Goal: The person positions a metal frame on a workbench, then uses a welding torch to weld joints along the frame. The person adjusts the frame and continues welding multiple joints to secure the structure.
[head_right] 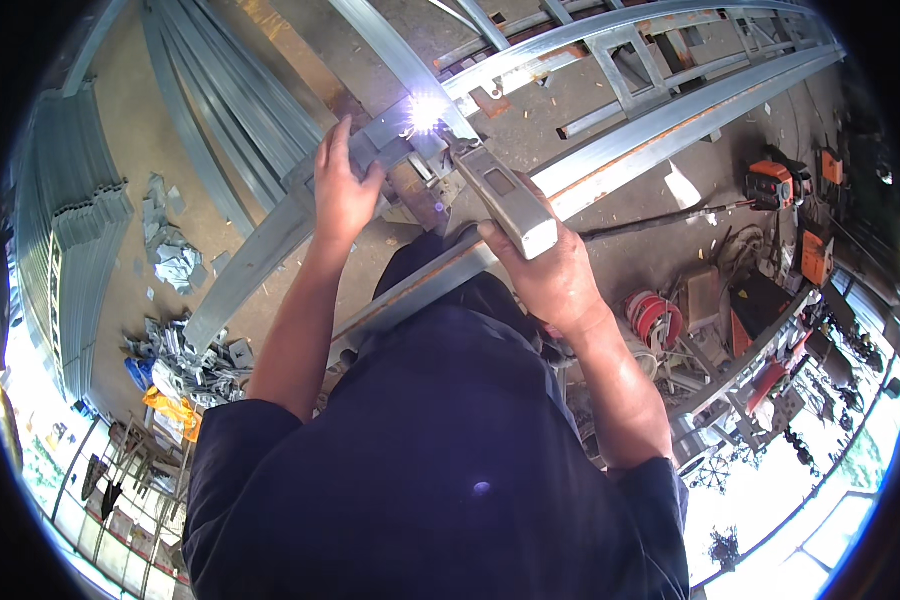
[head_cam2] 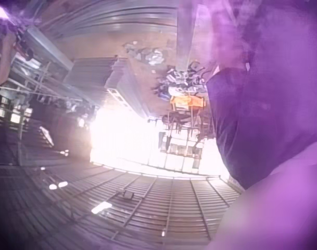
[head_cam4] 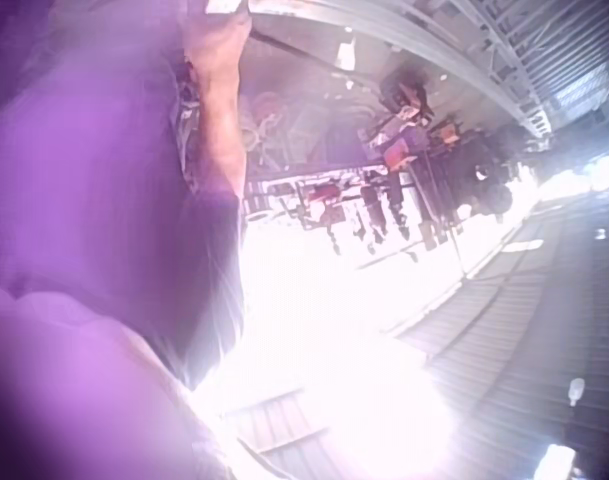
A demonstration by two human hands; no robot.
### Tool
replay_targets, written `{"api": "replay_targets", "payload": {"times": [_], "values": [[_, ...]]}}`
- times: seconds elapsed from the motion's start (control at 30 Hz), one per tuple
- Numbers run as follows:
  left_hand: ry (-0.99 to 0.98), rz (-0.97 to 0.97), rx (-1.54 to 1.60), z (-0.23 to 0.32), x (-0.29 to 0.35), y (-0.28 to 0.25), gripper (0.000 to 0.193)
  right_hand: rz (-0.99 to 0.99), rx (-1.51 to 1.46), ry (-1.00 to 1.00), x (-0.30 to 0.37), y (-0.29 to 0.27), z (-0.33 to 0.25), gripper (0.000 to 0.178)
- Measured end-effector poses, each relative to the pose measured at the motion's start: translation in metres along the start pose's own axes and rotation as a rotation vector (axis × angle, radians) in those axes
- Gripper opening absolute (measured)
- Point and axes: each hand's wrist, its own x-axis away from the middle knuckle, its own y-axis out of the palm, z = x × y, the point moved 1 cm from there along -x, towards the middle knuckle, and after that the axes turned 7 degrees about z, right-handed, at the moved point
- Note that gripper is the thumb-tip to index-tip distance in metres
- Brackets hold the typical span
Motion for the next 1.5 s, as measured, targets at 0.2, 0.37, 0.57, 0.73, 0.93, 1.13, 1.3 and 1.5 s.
{"api": "replay_targets", "payload": {"times": [0.2,0.37,0.57,0.73,0.93,1.13,1.3,1.5], "values": [[-0.024,0.056,0.034,0.015,0.048,-0.017,0.07,0.032,-0.057,-0.061,0.009,-0.003,0.007,0.041],[-0.089,-0.058,0.093,0.038,0.083,-0.026,0.063,-0.001,-0.045,-0.011,0.01,-0.005,0.002,0.061],[-0.054,-0.178,0.211,0.067,0.116,-0.015,0.055,-0.011,-0.034,0.002,0.009,-0.006,0.002,0.066],[-0.029,-0.321,0.199,0.072,0.132,-0.014,0.051,-0.002,-0.047,-0.026,0.007,0.0,0.004,0.069],[-0.021,-0.344,0.163,0.055,0.157,-0.027,0.049,0.028,-0.042,-0.092,0.0,0.009,0.01,0.067],[-0.038,-0.34,0.102,0.043,0.17,-0.027,0.047,0.081,-0.156,-0.067,0.018,0.0,0.021,0.041],[0.001,-0.309,0.08,0.043,0.171,-0.022,0.046,0.069,-0.165,-0.076,0.021,0.001,0.025,0.034],[0.008,-0.286,0.07,0.044,0.17,-0.02,0.046,0.01,-0.088,-0.037,0.014,0.005,0.014,0.055]]}}
